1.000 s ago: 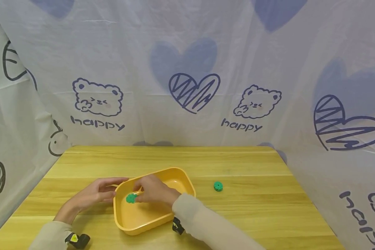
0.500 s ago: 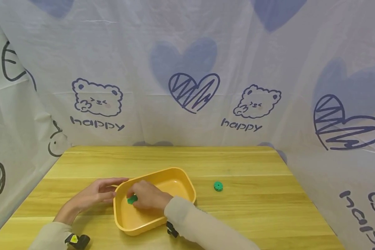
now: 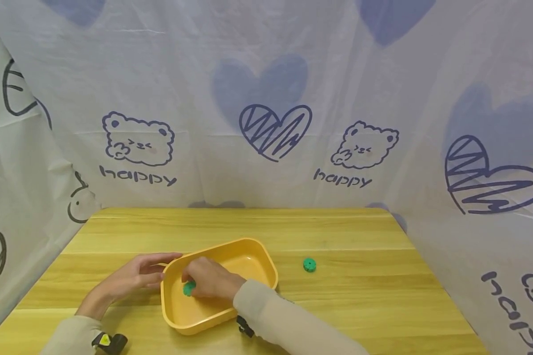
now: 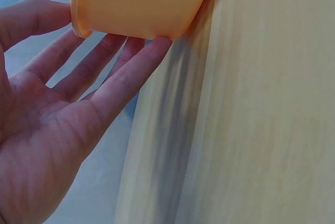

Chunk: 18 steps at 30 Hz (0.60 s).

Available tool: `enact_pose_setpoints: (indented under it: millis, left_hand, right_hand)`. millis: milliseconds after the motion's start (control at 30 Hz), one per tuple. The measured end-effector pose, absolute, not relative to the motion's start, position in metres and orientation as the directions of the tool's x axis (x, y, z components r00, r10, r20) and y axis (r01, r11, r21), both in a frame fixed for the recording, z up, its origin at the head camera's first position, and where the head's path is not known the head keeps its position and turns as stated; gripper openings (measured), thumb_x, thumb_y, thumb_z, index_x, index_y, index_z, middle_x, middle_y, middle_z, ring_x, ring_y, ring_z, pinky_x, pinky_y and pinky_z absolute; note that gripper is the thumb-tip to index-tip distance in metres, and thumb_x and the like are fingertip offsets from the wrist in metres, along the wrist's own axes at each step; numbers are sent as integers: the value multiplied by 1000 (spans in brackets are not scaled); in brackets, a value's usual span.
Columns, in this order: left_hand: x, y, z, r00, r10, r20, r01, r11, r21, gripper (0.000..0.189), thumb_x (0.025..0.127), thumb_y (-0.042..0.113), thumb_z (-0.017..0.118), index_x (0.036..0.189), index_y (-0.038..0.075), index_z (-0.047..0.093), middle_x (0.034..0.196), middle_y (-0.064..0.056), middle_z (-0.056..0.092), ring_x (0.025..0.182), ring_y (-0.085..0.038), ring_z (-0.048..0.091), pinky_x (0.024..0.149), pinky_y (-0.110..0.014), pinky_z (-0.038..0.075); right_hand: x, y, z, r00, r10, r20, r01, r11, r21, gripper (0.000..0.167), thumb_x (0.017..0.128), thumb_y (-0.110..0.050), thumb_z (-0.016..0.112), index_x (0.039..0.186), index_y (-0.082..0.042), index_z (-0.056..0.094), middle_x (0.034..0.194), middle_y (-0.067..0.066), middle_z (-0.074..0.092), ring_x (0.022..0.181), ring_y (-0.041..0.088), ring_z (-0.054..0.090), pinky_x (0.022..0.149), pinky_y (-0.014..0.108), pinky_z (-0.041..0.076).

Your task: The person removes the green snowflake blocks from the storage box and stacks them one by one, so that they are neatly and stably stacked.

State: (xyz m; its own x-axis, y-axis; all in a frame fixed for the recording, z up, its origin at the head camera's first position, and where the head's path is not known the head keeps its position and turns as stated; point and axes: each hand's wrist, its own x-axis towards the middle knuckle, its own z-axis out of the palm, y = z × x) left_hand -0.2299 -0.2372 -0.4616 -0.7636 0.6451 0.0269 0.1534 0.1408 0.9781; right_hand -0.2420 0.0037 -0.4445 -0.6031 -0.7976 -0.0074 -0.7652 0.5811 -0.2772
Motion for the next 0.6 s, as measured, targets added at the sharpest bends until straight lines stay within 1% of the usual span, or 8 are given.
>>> enact_pose_setpoints:
  millis: [167, 300, 433, 600]
  left_hand:
    - [-229, -237, -463, -771, 636, 23, 146, 141, 979, 55, 105, 8, 53, 155, -8, 36, 149, -41, 44, 122, -15, 67, 98, -35, 62]
    - [-229, -236, -463, -774, 633, 20, 142, 143, 979, 55, 105, 8, 53, 155, -8, 37, 148, -41, 45, 122, -17, 68, 97, -34, 63]
    - [-228, -236, -462, -774, 633, 19, 139, 140, 980, 55, 105, 7, 53, 155, -8, 37, 149, -41, 44, 123, -17, 68, 97, -35, 63]
    - [-228, -236, -460, -778, 628, 9, 129, 146, 981, 56, 105, 9, 54, 155, -7, 37, 150, -40, 44, 123, -16, 68, 98, -37, 62]
  right_hand:
    - [-243, 8, -447, -615, -788, -26, -754, 597, -274, 18, 87, -17, 83, 103, -12, 81, 95, -6, 77, 76, -2, 55, 69, 4, 46]
    - [-243, 13, -449, -618, -785, -29, -747, 599, -288, 17, 85, -18, 84, 100, -12, 81, 93, -6, 76, 76, -2, 55, 68, 4, 46]
    - [-241, 19, -448, -616, -788, -22, -741, 588, -324, 16, 84, -16, 83, 98, -9, 81, 90, -6, 77, 72, -3, 55, 65, 3, 46]
    - [-240, 30, -445, -598, -801, -28, -747, 570, -343, 5, 83, -13, 80, 87, -11, 77, 77, -8, 70, 63, -2, 50, 57, 5, 42]
